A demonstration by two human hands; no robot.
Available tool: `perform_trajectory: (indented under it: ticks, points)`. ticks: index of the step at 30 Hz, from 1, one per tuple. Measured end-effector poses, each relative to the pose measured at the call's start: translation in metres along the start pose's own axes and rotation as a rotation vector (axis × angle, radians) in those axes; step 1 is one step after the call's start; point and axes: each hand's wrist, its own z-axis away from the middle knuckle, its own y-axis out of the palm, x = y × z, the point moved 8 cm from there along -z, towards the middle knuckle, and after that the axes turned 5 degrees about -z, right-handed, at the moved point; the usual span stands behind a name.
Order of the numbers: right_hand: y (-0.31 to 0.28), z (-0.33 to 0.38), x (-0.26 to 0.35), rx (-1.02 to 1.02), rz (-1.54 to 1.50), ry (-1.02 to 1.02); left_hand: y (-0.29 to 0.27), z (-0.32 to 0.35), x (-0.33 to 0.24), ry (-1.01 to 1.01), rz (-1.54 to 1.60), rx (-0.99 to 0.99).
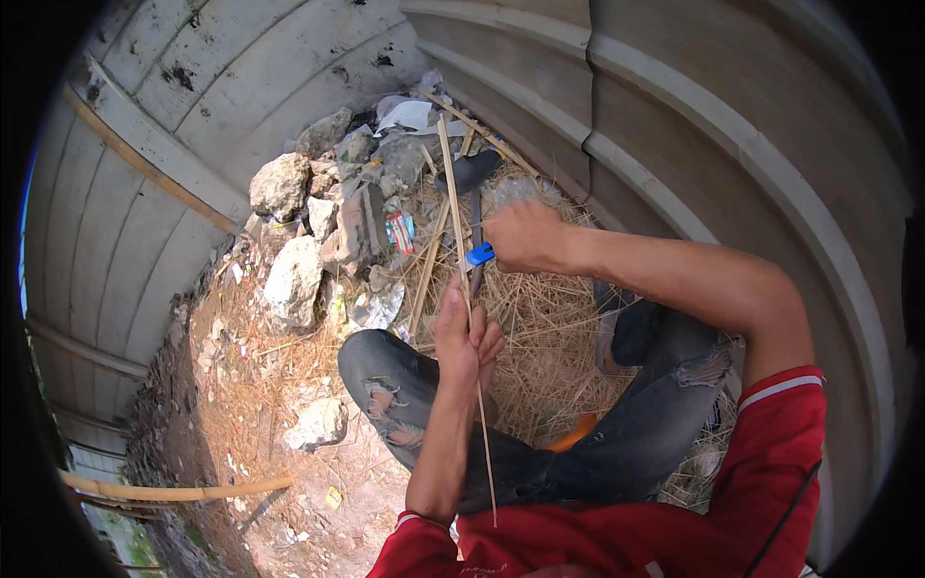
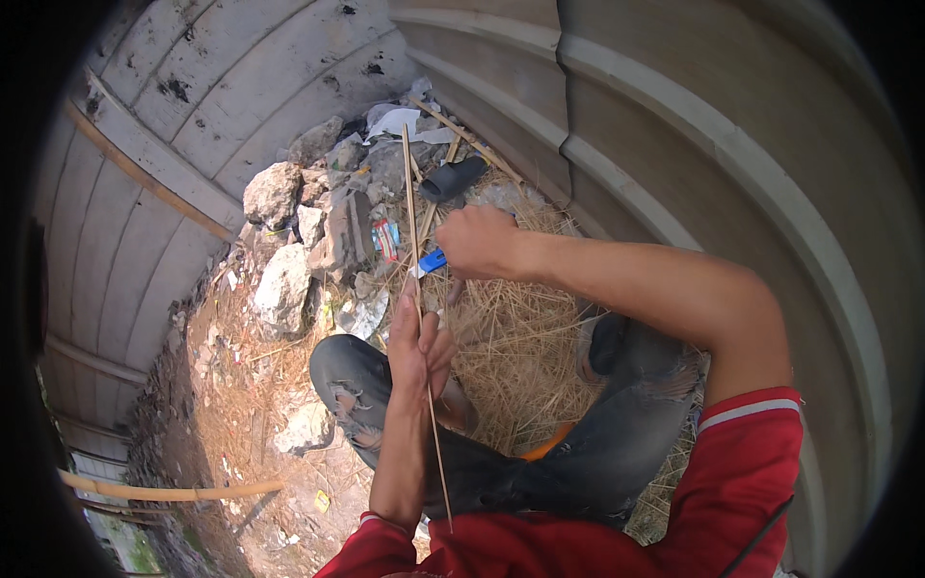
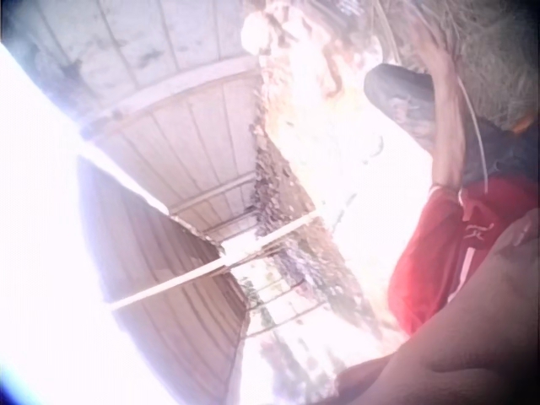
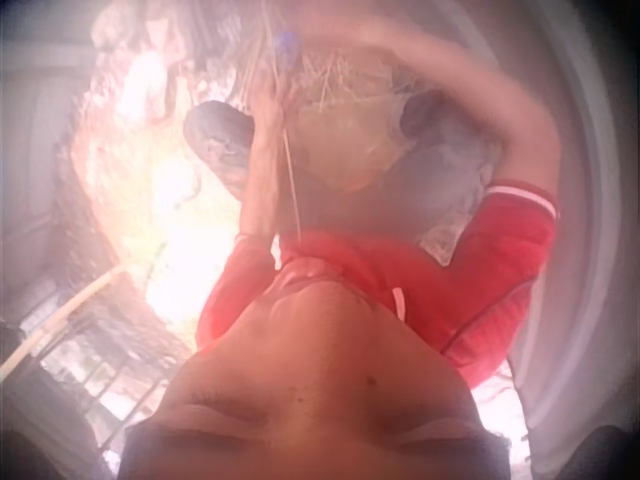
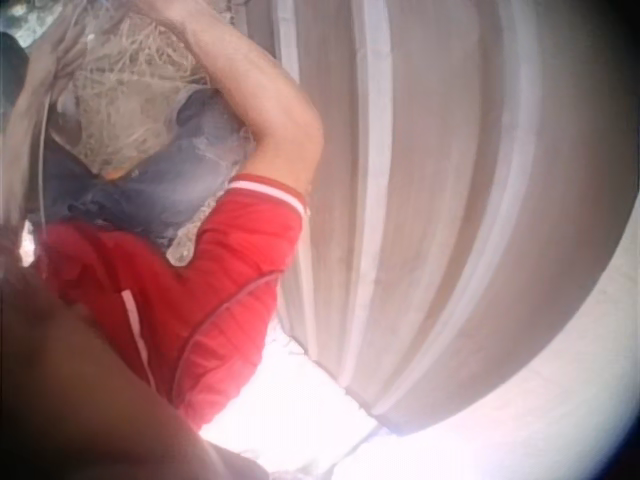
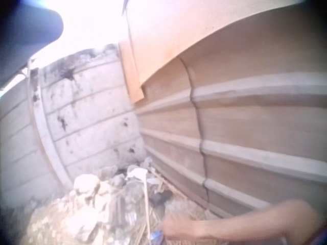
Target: The person sits on the ground and uses a blue utility knife to shave thin strips off a long bamboo stick. They then switch to a machete to split the bamboo stick lengthwise, holding it vertically and striking it with the blade.
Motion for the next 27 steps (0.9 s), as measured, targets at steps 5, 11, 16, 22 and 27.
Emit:
perform_trajectory:
  ticks: [5,11,16,22,27]
  points:
    - [-0.046,-0.027,-0.076,-0.111,0.064,0.32,0.014,0.034,0.02,-0.088,-0.04,0.147]
    - [-0.061,-0.026,-0.129,-0.156,0.213,0.442,0.008,0.043,0.032,-0.171,-0.116,0.189]
    - [-0.131,0.011,-0.223,-0.407,0.095,0.764,0.016,0.087,0.056,-0.245,-0.214,0.396]
    - [-0.105,0.013,-0.185,-0.341,0.041,0.595,-0.04,0.004,0.018,0.053,-0.261,0.088]
    - [-0.072,-0.008,-0.071,-0.165,-0.056,0.263,-0.033,-0.035,-0.05,0.271,-0.331,-0.122]
